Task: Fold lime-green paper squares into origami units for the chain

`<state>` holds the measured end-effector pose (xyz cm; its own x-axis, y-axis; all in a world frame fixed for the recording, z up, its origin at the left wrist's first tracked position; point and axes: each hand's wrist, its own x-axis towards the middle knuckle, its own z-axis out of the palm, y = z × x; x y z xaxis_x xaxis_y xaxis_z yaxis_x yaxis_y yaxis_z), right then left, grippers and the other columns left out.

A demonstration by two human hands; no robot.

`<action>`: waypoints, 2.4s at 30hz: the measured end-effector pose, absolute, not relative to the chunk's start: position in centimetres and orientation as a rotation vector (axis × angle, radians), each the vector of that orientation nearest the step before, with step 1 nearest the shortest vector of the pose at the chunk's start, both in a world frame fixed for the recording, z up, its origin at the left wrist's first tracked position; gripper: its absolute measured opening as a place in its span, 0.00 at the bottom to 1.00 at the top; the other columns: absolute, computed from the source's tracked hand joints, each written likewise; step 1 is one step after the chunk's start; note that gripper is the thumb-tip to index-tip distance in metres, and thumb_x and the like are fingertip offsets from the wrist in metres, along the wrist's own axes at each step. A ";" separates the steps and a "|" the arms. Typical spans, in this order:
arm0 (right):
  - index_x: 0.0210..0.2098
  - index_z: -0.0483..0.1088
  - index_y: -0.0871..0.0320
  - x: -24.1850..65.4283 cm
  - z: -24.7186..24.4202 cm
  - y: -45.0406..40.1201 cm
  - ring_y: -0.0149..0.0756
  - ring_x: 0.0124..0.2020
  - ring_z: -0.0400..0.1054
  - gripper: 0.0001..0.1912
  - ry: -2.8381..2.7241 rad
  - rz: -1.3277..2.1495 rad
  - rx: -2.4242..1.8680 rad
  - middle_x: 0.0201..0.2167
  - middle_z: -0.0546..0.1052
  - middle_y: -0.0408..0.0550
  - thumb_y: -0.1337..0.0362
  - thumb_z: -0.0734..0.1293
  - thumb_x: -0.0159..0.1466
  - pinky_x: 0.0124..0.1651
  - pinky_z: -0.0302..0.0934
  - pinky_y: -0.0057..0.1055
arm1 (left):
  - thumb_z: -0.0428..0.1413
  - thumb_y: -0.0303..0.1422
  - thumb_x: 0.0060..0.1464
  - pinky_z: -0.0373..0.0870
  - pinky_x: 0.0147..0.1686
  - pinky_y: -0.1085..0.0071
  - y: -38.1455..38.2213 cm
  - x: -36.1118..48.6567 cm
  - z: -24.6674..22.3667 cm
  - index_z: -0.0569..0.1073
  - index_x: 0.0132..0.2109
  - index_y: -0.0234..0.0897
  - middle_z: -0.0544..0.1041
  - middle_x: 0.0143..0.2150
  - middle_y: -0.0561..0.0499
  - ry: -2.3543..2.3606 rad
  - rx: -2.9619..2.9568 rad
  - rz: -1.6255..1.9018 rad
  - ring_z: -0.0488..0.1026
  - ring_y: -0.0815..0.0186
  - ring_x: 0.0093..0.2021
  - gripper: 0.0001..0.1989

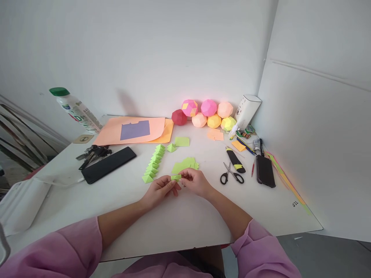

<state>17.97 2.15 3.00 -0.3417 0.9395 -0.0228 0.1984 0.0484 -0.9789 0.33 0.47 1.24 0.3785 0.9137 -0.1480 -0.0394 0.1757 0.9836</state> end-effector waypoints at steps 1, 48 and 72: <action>0.33 0.67 0.59 18.0 2.9 2.2 0.28 0.25 0.65 0.08 -1.599 1.352 -1.166 0.26 0.69 0.42 0.63 0.67 0.54 0.31 0.63 0.30 | 0.52 0.45 0.52 0.59 0.22 0.74 0.5 0.4 1.3 0.67 0.29 0.34 0.77 0.26 0.50 0.963 1.211 0.840 0.69 0.70 0.22 0.16; 0.30 0.65 0.59 17.7 2.1 1.9 0.28 0.25 0.64 0.08 -1.670 1.465 -1.175 0.26 0.70 0.43 0.61 0.66 0.56 0.28 0.61 0.26 | 0.52 0.41 0.53 0.62 0.26 0.72 0.3 0.4 1.2 0.60 0.52 0.37 0.65 0.27 0.56 0.871 1.224 0.898 0.63 0.72 0.23 0.22; 0.18 0.56 0.58 17.5 2.3 1.6 0.23 0.18 0.51 0.09 -1.808 1.320 -1.289 0.15 0.58 0.36 0.68 0.63 0.49 0.19 0.46 0.22 | 0.49 0.41 0.55 0.61 0.27 0.73 0.2 0.2 0.2 0.66 0.51 0.39 0.62 0.24 0.56 0.937 1.485 0.872 0.60 0.69 0.25 0.19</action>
<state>17.46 1.61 2.32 -0.3878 0.9163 -0.1004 0.3744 0.0571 -0.9255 0.16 0.16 0.19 0.4120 0.9109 0.0226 0.0877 -0.0643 0.9941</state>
